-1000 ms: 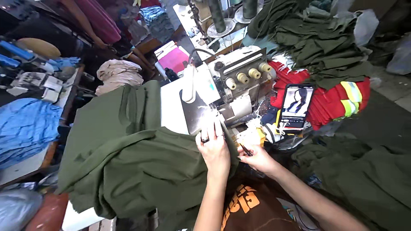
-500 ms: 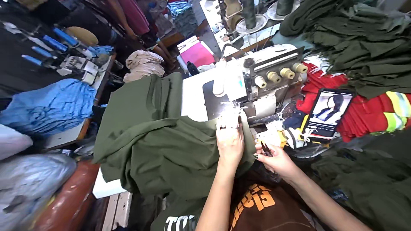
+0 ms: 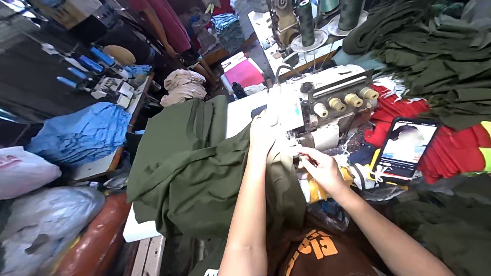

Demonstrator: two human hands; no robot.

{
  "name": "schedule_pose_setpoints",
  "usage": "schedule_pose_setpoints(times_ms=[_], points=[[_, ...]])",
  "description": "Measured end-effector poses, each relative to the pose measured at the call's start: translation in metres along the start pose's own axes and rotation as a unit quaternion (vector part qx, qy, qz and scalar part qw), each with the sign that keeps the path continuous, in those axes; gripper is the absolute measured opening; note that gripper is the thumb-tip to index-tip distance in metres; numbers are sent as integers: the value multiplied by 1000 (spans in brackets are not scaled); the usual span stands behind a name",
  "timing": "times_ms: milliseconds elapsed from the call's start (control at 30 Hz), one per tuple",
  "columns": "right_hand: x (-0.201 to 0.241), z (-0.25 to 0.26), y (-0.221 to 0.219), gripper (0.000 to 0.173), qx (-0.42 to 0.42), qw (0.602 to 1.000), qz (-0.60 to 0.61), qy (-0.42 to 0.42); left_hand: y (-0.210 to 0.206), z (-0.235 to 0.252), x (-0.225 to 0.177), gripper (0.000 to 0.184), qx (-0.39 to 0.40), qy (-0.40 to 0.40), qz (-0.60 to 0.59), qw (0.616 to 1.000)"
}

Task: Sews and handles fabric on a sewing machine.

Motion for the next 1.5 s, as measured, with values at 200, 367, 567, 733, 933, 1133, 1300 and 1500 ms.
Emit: schedule_pose_setpoints(times_ms=[200, 367, 567, 733, 933, 1133, 1300, 1500], points=[[-3, -7, -2, 36, -11, 997, -81, 13, 5, 43, 30, 41, -50, 125, 47, 990], [14, 0, 6, 33, 25, 996, -90, 5, 44, -26, 62, 28, -227, 194, 28, 954], [58, 21, -16, 30, 20, 998, -45, 40, 92, -121, 19, 17, -464, 68, -73, 880], [56, 16, -24, 35, 147, 989, -26, 18, 91, -161, -31, 13, -452, -28, -195, 870], [35, -16, 16, 32, 102, 967, -225, -60, 21, -183, -73, 16, -277, -31, -375, 884], [47, -34, -13, 26, 91, 970, -223, -12, 75, -185, -99, 20, -412, -185, -237, 860], [68, -21, -17, 31, 133, 971, -179, -88, 186, -150, -51, 18, -566, -243, -52, 786], [52, -12, -22, 31, 141, 980, 39, -135, 239, -27, -11, 19, -475, -285, 37, 832]])
Point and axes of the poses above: each hand's wrist, its own z-axis towards the middle knuckle, its own y-axis out of the back of the hand, x = y × z, the point moved 3 cm from there along z, towards the middle knuckle, and after that the axes turned 2 degrees about -y, right-handed, at the moved point
